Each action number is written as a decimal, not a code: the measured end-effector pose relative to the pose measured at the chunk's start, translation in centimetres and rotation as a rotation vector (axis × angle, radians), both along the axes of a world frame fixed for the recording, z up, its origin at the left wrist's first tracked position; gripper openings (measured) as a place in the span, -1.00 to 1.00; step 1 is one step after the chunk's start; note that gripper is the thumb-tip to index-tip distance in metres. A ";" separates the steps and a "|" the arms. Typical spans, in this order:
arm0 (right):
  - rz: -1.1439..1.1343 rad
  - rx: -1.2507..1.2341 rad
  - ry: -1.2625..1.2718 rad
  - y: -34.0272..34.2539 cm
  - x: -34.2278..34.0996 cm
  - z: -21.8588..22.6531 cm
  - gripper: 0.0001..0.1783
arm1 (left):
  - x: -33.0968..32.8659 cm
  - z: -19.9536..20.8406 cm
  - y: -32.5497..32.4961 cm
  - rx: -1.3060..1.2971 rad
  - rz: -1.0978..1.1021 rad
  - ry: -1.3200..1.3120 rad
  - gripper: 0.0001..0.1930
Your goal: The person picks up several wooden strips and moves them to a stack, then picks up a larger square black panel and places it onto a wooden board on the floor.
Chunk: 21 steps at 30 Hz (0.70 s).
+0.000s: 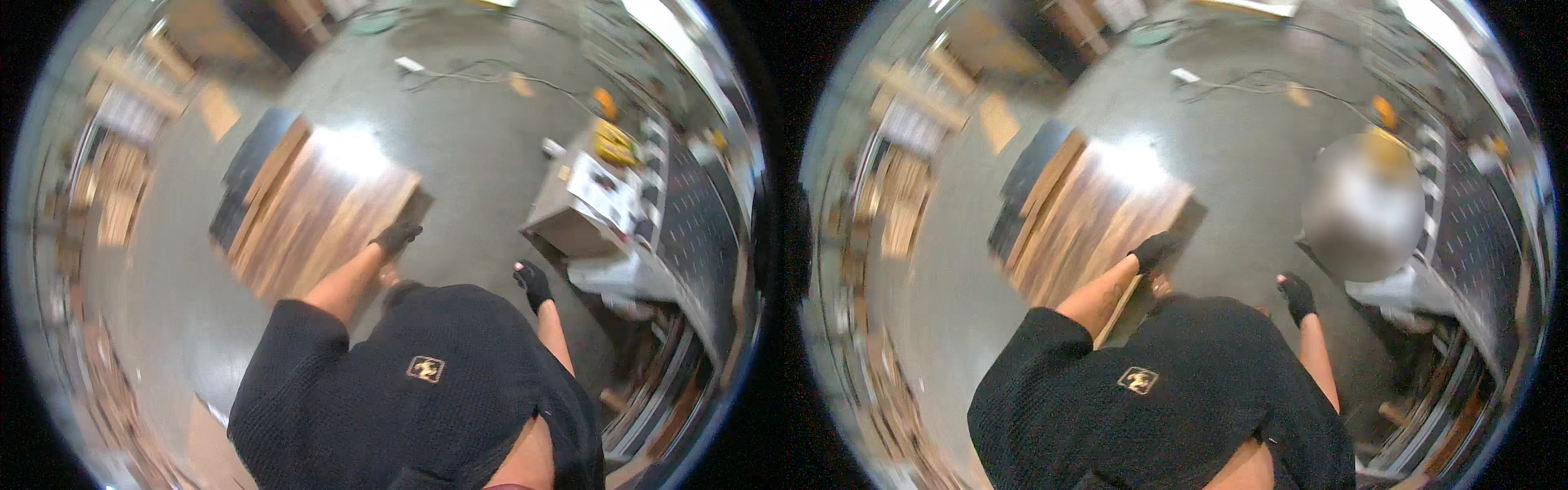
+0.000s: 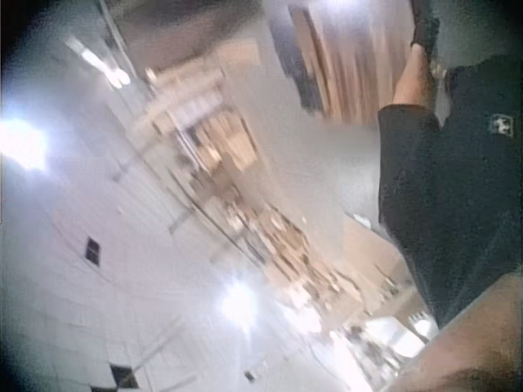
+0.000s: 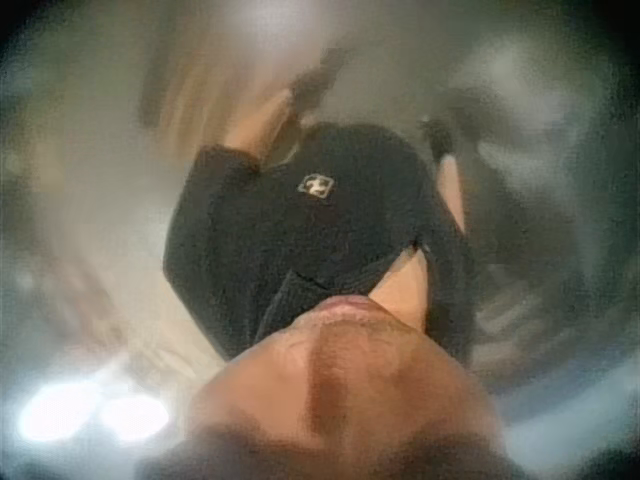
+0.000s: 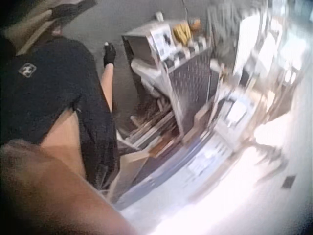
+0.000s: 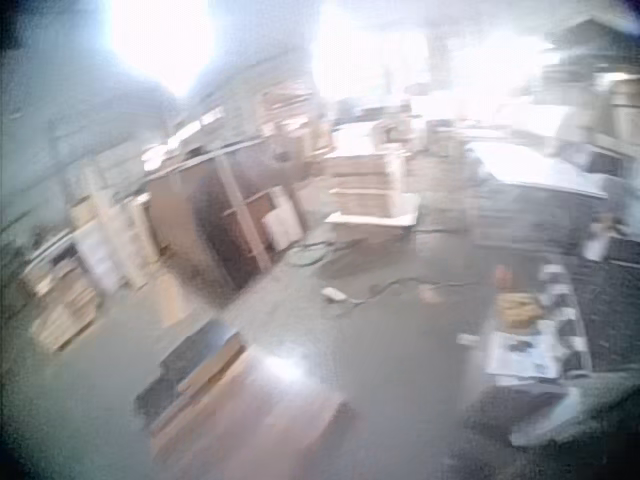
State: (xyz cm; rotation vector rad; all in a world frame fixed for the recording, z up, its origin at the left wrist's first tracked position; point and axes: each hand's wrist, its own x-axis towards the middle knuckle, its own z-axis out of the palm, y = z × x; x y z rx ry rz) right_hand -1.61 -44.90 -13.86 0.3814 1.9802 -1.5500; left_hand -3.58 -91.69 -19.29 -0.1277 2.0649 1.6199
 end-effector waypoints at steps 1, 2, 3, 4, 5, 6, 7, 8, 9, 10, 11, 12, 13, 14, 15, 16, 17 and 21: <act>-0.080 -0.074 0.103 1.8 0.6 1.4 -0.45 | -3.2 1.5 4.7 0.036 -0.152 0.116 -0.60; -0.165 0.012 0.080 3.3 0.3 2.8 -0.29 | -5.2 3.4 9.3 0.053 -0.271 0.214 -0.57; -0.106 0.141 0.194 4.7 0.0 4.4 -0.15 | -7.4 5.3 14.0 -0.034 -0.388 0.241 -0.52; -0.145 0.096 0.166 5.7 -0.3 6.0 -0.10 | -8.8 7.4 18.1 0.217 -0.280 0.007 -0.37; -0.211 0.188 0.238 6.1 -0.7 7.7 -0.10 | -10.4 9.9 21.5 0.213 -0.365 0.048 -0.40; -0.086 0.155 0.212 7.4 -1.6 9.6 -0.12 | -11.2 12.1 23.7 0.176 -0.469 0.146 -0.42; -0.128 0.083 0.329 8.2 -1.6 11.4 -0.16 | -12.1 14.2 25.4 0.137 -0.558 0.201 -0.45; -0.207 0.121 0.347 8.9 -1.7 13.1 -0.20 | -13.0 15.9 27.3 0.098 -0.614 0.241 -0.47; -0.320 0.152 0.445 11.8 -0.7 15.0 -0.24 | -13.5 17.7 30.3 0.138 -0.739 0.361 -0.50; -0.409 0.183 0.371 13.8 -0.6 16.6 -0.24 | -14.4 19.2 32.0 0.198 -0.785 0.342 -0.52; -0.467 0.109 0.463 16.0 -0.8 17.9 -0.27 | -15.0 20.3 34.1 0.297 -0.691 0.054 -0.56; -0.549 0.047 0.510 18.2 -0.7 19.1 -0.29 | -16.0 21.3 36.4 0.323 -0.769 0.019 -0.56; -0.582 0.071 0.489 21.0 0.7 20.3 -0.29 | -17.0 22.3 38.5 0.436 -0.813 -0.020 -0.54; -0.749 0.087 0.583 22.9 2.6 21.2 -0.26 | -17.8 23.2 40.6 0.570 -0.844 -0.063 -0.51; -0.947 -0.040 0.481 25.0 3.6 21.9 -0.24 | -18.5 24.0 42.7 0.534 -0.923 -0.075 -0.51; -0.968 0.029 0.552 26.9 6.2 22.8 -0.21 | -19.1 24.6 44.6 0.579 -0.974 -0.038 -0.51; -0.963 0.163 0.549 28.5 9.2 23.7 -0.25 | -19.6 25.1 46.6 0.652 -1.010 0.008 -0.50; -1.301 0.477 0.485 32.1 18.7 25.2 -0.38 | -20.1 26.1 54.6 0.776 -1.183 0.261 -0.51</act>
